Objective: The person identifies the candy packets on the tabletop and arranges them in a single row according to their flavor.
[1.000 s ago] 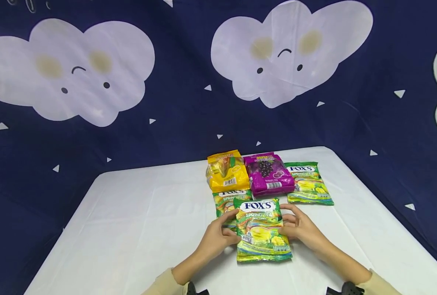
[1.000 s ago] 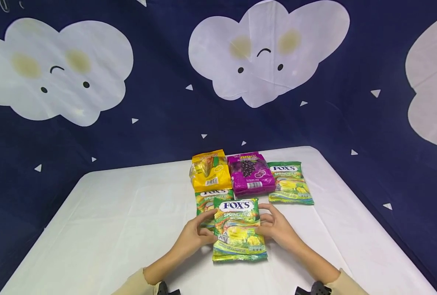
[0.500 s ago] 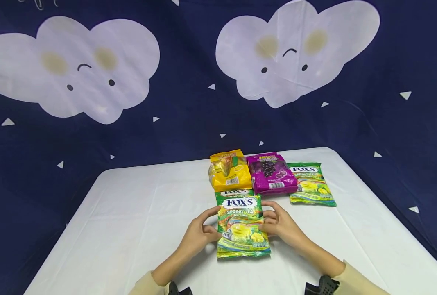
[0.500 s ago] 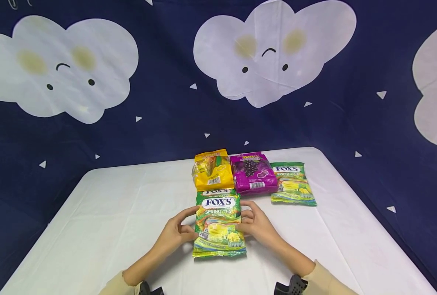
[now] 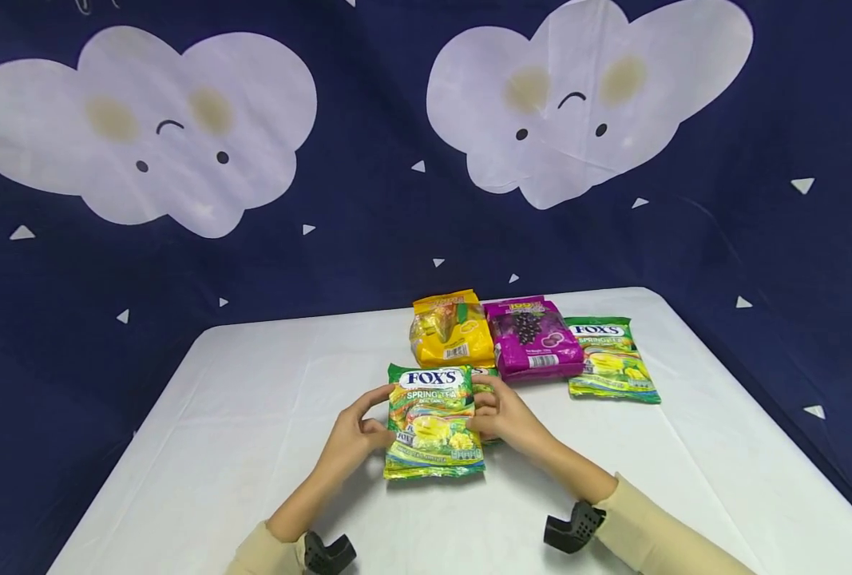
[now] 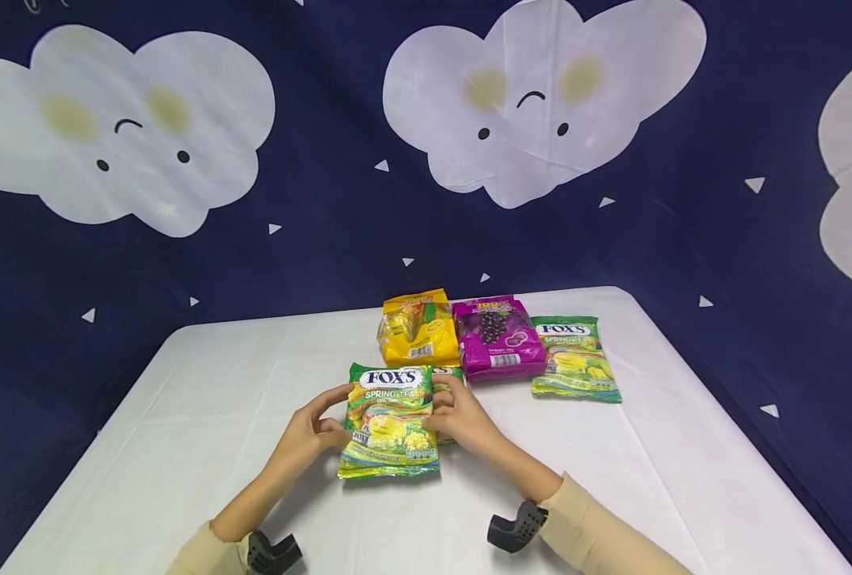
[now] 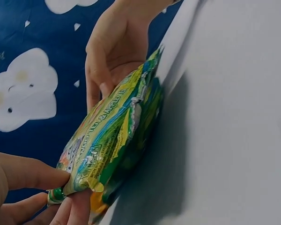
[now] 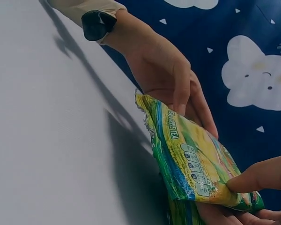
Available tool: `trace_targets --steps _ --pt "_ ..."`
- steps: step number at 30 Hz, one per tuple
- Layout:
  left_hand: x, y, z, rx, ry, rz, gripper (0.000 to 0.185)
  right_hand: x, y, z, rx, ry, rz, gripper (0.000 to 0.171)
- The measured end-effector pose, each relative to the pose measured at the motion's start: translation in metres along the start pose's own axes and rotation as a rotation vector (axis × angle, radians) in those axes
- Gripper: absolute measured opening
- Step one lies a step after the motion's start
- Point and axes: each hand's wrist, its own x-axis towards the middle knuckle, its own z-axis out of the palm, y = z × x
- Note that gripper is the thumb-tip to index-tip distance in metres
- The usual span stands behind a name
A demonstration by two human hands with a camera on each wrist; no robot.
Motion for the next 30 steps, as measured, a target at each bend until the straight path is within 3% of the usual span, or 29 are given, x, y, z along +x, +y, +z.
trace_targets --steps 13,21,30 --pt "0.010 -0.007 -0.040 0.023 0.139 -0.001 0.066 0.047 -0.005 0.034 -0.028 -0.060 -0.052 0.075" --pt "0.011 -0.013 -0.066 0.051 0.221 -0.043 0.061 0.071 -0.010 0.057 -0.022 -0.112 -0.039 0.080" --pt "0.012 -0.017 -0.092 0.122 0.318 -0.073 0.058 0.093 -0.012 0.085 0.008 -0.156 0.037 0.088"
